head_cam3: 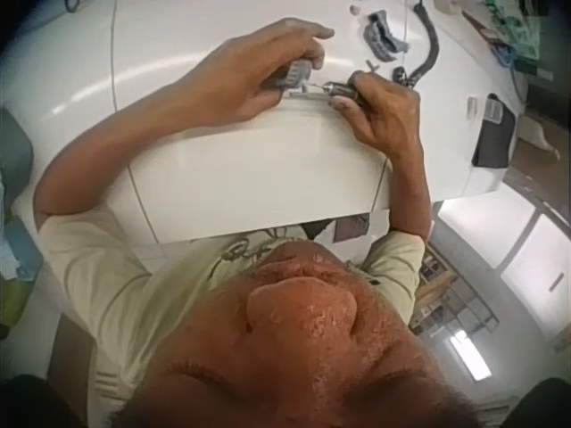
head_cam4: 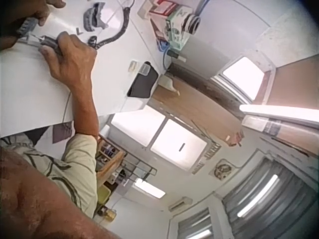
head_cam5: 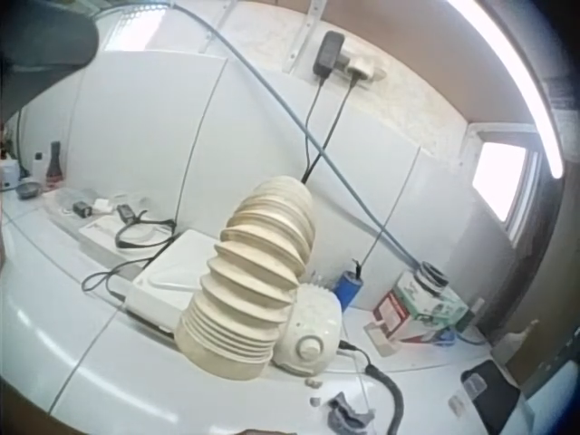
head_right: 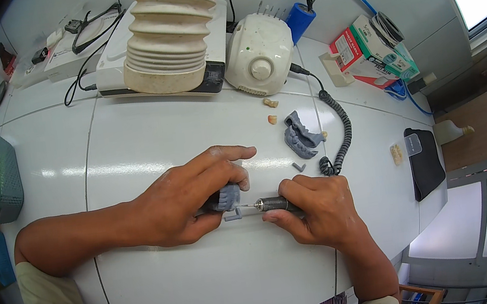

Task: Trimming and shaping a dental prosthetic model using a handheld rotary tool.

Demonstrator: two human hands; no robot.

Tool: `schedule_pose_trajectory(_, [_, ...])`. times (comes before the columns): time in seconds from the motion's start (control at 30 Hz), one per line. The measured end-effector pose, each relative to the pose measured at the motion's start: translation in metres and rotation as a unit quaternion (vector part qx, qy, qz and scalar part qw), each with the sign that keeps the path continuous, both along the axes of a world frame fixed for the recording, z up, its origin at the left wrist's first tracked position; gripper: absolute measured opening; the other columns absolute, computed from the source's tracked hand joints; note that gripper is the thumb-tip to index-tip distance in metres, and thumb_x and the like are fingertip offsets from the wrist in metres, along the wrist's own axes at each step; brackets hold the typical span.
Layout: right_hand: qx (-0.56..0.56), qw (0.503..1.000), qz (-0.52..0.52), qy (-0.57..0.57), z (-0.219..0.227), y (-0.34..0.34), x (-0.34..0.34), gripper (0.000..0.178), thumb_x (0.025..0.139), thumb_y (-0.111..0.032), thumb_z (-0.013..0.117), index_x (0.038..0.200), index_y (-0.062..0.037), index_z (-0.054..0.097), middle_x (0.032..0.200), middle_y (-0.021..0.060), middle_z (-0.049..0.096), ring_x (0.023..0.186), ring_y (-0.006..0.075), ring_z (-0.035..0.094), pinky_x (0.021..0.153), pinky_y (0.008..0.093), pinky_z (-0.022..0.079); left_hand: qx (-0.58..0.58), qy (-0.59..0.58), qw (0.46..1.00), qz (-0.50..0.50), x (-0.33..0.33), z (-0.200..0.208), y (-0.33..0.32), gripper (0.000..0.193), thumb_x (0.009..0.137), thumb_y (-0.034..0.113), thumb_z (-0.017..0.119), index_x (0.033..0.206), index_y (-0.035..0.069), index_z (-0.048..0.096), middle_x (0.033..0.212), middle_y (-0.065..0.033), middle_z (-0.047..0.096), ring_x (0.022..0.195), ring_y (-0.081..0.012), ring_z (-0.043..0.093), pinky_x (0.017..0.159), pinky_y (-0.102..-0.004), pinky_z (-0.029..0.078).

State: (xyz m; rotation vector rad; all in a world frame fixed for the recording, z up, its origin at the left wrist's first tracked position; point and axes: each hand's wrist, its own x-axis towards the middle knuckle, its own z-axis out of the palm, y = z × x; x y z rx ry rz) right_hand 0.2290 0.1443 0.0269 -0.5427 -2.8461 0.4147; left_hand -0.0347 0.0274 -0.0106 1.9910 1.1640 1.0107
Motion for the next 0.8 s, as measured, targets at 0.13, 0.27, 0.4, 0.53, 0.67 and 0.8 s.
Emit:
schedule_pose_trajectory(0.13, [-0.003,1.0,0.003,-0.005,0.0006,0.0008,0.0001,0.044,0.09,-0.042,0.087,0.083,-0.0077,0.062,0.063,0.0047,0.057,0.051,0.025,0.057,0.048,0.0398,0.04,0.005,-0.003,1.0,-0.004,-0.0002,-0.0007,0.0008,0.057,0.081,-0.005,0.079,0.13,0.009,0.054,0.166,-0.0212,0.044,0.135,-0.042,0.061,0.103,-0.0463,0.059])
schedule_pose_trajectory(0.27, [-0.004,1.0,0.006,-0.013,0.0025,0.0013,0.0007,0.044,0.09,-0.042,0.087,0.082,-0.0078,0.061,0.063,0.0047,0.057,0.05,0.025,0.057,0.048,0.0396,0.04,0.005,-0.003,1.0,-0.007,-0.0001,-0.0003,0.0008,0.058,0.08,-0.006,0.079,0.131,0.009,0.054,0.166,-0.0213,0.044,0.133,-0.0421,0.063,0.101,-0.0465,0.059])
schedule_pose_trajectory(0.4, [-0.004,1.0,0.012,-0.009,0.0018,0.0019,0.0006,0.044,0.09,-0.042,0.087,0.082,-0.0079,0.061,0.063,0.0048,0.057,0.05,0.025,0.057,0.048,0.0395,0.04,0.019,-0.005,1.0,-0.007,-0.0001,-0.0014,0.0005,0.057,0.08,-0.006,0.078,0.13,0.008,0.055,0.165,-0.0214,0.045,0.131,-0.0424,0.064,0.1,-0.0468,0.059])
schedule_pose_trajectory(0.53, [-0.008,1.0,0.016,-0.014,0.0033,0.0022,0.0004,0.043,0.09,-0.042,0.087,0.083,-0.0079,0.062,0.063,0.0047,0.057,0.051,0.0252,0.058,0.048,0.0397,0.04,0.012,-0.01,1.0,-0.01,-0.0002,-0.0001,-0.0001,0.056,0.081,-0.007,0.077,0.13,0.009,0.055,0.165,-0.0217,0.045,0.131,-0.0423,0.064,0.099,-0.0469,0.059])
schedule_pose_trajectory(0.67, [-0.008,1.0,0.02,-0.015,0.004,0.0021,0.0001,0.043,0.09,-0.043,0.087,0.083,-0.0078,0.063,0.063,0.0047,0.058,0.051,0.026,0.058,0.048,0.0397,0.041,0.016,-0.004,1.0,-0.013,0.0,0.0005,-0.0002,0.056,0.081,-0.008,0.076,0.13,0.009,0.056,0.165,-0.0221,0.044,0.131,-0.042,0.064,0.1,-0.0467,0.059])
schedule_pose_trajectory(0.8, [-0.013,1.0,0.023,-0.015,0.0055,0.0023,-0.0004,0.042,0.09,-0.043,0.087,0.084,-0.0077,0.064,0.063,0.0048,0.059,0.051,0.0264,0.058,0.048,0.0397,0.041,0.023,-0.007,1.0,-0.011,0.0004,-0.0015,-0.0002,0.055,0.081,-0.009,0.075,0.13,0.009,0.057,0.165,-0.0219,0.044,0.132,-0.0417,0.064,0.099,-0.0465,0.059])
